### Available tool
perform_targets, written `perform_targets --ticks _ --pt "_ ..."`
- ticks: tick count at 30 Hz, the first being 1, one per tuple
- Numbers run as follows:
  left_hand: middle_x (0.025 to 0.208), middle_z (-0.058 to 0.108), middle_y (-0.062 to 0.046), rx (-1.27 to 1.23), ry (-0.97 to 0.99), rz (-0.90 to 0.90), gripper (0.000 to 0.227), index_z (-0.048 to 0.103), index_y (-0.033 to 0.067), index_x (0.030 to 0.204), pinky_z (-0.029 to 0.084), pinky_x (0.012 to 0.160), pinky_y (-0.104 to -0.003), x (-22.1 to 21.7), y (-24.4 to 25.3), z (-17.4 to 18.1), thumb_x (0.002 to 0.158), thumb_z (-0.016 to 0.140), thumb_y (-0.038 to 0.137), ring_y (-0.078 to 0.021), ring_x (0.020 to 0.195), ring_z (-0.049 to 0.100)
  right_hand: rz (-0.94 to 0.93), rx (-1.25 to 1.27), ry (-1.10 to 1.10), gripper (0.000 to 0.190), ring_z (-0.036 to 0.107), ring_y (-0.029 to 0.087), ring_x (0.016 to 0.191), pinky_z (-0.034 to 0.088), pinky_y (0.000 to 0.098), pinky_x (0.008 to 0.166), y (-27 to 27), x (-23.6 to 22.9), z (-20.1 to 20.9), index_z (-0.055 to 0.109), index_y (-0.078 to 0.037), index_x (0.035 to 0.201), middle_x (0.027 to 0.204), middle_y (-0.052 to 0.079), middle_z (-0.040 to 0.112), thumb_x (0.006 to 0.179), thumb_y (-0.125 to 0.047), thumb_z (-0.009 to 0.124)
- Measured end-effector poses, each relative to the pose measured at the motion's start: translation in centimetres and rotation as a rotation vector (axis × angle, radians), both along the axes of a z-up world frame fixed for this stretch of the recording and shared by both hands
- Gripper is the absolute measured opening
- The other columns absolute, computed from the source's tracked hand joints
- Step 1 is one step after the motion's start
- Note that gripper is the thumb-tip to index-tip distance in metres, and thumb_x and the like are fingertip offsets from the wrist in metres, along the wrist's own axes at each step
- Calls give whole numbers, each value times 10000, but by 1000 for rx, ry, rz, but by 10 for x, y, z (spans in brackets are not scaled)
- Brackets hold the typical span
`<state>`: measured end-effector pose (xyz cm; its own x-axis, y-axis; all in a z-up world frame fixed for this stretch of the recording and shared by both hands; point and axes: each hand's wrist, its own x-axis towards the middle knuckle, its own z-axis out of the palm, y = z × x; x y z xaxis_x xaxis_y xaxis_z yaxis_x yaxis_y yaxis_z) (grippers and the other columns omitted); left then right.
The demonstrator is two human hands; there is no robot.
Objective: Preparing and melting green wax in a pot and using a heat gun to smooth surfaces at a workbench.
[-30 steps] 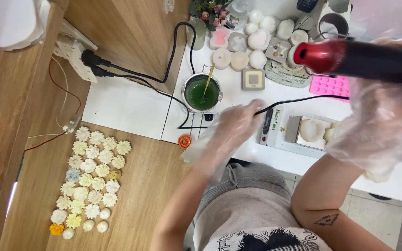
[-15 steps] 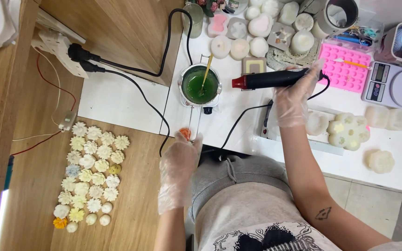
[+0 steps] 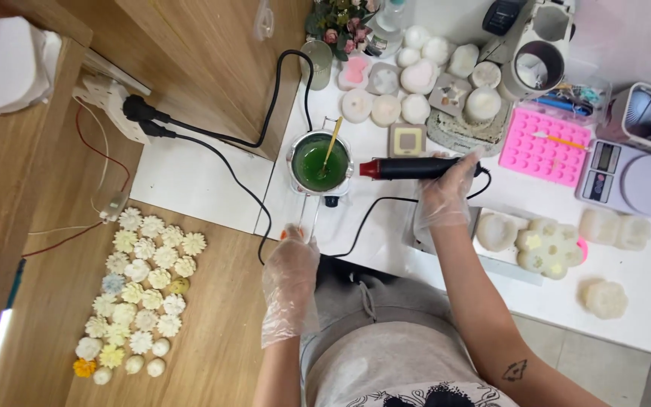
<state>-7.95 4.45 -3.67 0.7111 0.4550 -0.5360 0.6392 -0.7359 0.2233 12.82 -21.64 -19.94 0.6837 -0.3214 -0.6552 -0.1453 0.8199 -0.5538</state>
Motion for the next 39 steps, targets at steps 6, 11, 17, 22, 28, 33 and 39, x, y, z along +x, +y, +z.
perform_targets --ticks 6,11,17,22,28,33,39 --pt "1055 720 -207 21 -57 96 458 491 65 1345 591 769 -504 3 -9 2 1005 549 366 -389 935 714 52 92 74 603 637 263 783 642 513 798 -3 15 -35 474 -119 1218 893 82 614 941 -650 547" --pt "1086 707 -214 58 -88 148 510 468 91 1459 585 787 -498 6 -15 4 1026 520 355 -387 944 713 139 156 77 698 676 326 885 626 513 847 -7 15 -38 456 -61 1298 1061 165 646 967 -674 487" --pt "1116 689 -200 116 -128 68 517 495 68 1439 593 763 -480 3 -16 4 1014 529 361 -366 929 712 166 90 161 704 673 353 1054 592 529 962 -5 -1 2 342 -116 1417 1299 184 614 953 -630 471" --pt "1097 701 -188 71 -109 43 514 513 73 1430 598 779 -464 -1 -6 -7 1015 528 376 -350 942 716 305 -38 72 803 583 289 1144 555 483 1008 -9 -16 -1 372 -80 1489 1343 108 545 974 -685 487" --pt "1075 717 -180 56 -73 -36 517 538 56 1385 607 775 -435 4 1 -13 1014 543 415 -336 941 726 393 -435 279 849 614 229 1043 571 440 861 -8 -26 22 461 -112 1408 1285 52 596 912 -786 321" --pt "910 722 -179 45 -100 -100 483 562 56 1309 624 657 -428 14 -4 8 1005 554 431 -337 801 745 379 -427 185 651 491 162 775 416 310 597 -18 -27 2 523 -173 1117 928 -5 523 954 -792 411" --pt "717 719 -135 89 -55 -231 500 573 53 1298 621 570 -399 15 7 -9 998 570 453 -294 684 747 254 -345 288 629 461 192 519 361 326 461 -9 -27 5 480 -166 852 659 28 474 921 -789 439"
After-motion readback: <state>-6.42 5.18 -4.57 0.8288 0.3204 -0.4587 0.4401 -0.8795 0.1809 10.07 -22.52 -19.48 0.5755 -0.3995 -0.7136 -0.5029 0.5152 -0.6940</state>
